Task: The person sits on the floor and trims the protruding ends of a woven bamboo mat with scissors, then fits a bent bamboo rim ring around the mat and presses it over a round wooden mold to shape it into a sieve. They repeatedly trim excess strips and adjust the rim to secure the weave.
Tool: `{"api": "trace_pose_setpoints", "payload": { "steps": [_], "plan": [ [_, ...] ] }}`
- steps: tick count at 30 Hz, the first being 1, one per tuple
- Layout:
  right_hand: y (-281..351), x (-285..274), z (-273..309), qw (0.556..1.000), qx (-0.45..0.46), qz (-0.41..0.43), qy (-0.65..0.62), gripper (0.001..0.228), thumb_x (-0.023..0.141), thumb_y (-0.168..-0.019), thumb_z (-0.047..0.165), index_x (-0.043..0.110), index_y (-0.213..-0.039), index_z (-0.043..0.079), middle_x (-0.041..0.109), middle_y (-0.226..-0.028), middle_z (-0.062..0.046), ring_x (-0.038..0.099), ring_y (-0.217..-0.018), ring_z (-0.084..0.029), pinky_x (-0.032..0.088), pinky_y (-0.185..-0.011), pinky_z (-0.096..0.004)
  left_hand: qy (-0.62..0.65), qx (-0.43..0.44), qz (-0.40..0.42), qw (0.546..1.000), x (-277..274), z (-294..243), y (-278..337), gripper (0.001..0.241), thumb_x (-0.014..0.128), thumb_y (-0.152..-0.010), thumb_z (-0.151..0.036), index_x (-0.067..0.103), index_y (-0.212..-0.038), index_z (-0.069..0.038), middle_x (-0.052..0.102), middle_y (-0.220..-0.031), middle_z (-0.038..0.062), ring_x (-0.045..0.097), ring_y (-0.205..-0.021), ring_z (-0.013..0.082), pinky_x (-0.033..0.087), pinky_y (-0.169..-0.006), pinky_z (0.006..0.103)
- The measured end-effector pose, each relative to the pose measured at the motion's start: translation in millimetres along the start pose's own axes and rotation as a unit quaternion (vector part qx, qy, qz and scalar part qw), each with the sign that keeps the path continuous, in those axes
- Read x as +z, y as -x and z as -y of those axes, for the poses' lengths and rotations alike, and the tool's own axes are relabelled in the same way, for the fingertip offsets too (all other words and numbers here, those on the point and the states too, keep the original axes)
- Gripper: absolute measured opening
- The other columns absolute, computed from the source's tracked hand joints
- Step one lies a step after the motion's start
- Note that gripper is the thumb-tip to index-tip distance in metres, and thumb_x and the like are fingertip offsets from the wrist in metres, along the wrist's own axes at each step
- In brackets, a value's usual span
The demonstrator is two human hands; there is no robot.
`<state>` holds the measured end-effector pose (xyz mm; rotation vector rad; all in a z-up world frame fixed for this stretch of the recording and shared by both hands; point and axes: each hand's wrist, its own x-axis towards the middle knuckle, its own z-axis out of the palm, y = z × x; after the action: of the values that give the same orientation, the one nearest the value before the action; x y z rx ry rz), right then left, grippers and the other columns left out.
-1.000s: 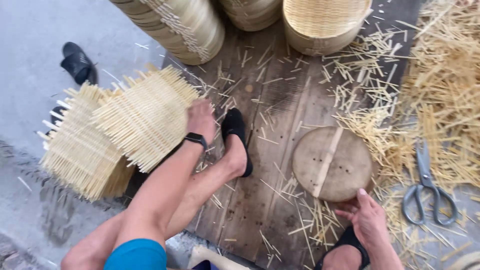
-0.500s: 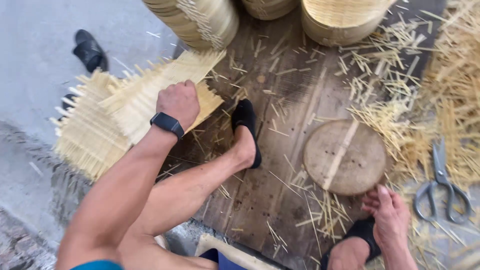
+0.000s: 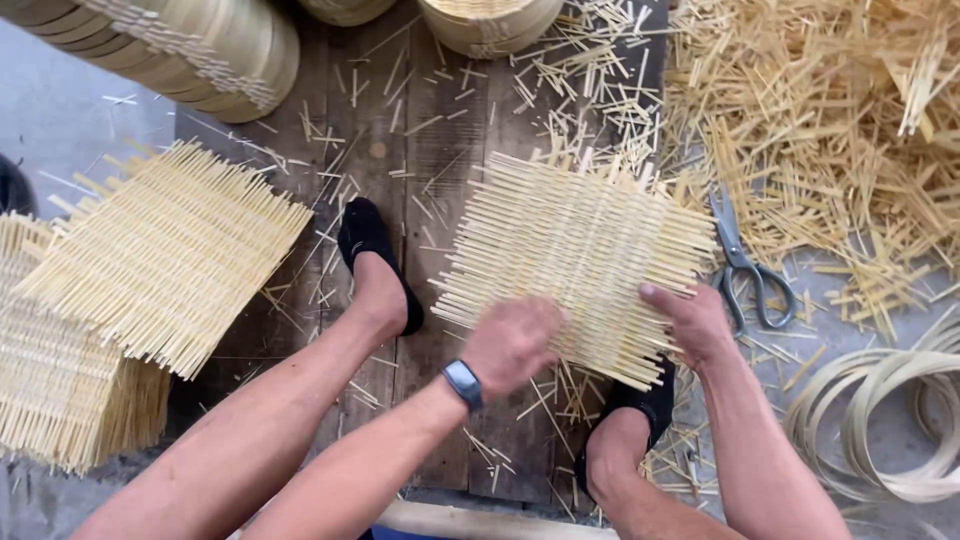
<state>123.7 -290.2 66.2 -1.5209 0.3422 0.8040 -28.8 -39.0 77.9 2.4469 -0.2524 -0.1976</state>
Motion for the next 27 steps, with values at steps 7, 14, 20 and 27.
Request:
{"api": "trace_pose_setpoints", "payload": {
  "steps": [7,14,20,27],
  "plan": [
    [-9,11,26,0.995,-0.036,0.002,0.093,0.045,0.081,-0.078,0.009,0.069,-0.12,-0.004,0.076,-0.111,-0.014,0.073,-0.093,-0.019,0.059,-0.084,-0.033,0.179,-0.394,-0.202,0.878,-73,102,-40,0.075,0.098,-0.063,-0.018,0.061,-0.125,0.004,0.072,-0.112,0.019,0.067,-0.101,0.0329,0.054,-0.084,0.0465],
    [-16,14,19,0.985,-0.088,-0.031,0.148,0.032,0.083,-0.079,0.007,0.076,-0.109,-0.001,0.078,-0.104,-0.01,0.072,-0.089,-0.015,0.059,-0.081,-0.03,0.532,-0.446,-0.078,0.716,-58,120,-32,0.044,0.085,-0.074,-0.003,0.067,-0.114,0.005,0.078,-0.103,0.016,0.076,-0.087,0.0206,0.064,-0.077,0.0337],
    [-12,22,21,0.979,-0.096,-0.057,0.173,0.029,0.084,-0.079,0.007,0.077,-0.106,0.001,0.079,-0.098,-0.009,0.072,-0.085,-0.014,0.059,-0.077,-0.03,0.504,-0.431,-0.107,0.741,-58,119,-29,0.049,0.085,-0.075,-0.004,0.065,-0.119,0.005,0.078,-0.107,0.015,0.076,-0.095,0.0221,0.062,-0.085,0.0343],
    [-8,25,33,0.97,-0.069,-0.065,0.224,0.03,0.084,-0.078,0.013,0.078,-0.105,0.001,0.08,-0.094,-0.008,0.073,-0.08,-0.012,0.059,-0.076,-0.03,-0.102,-0.179,-0.052,0.977,-86,-5,-52,0.108,0.093,-0.06,-0.024,0.042,-0.153,-0.007,0.031,-0.157,0.022,0.027,-0.144,0.0401,0.023,-0.119,0.0542]
  ]
}}
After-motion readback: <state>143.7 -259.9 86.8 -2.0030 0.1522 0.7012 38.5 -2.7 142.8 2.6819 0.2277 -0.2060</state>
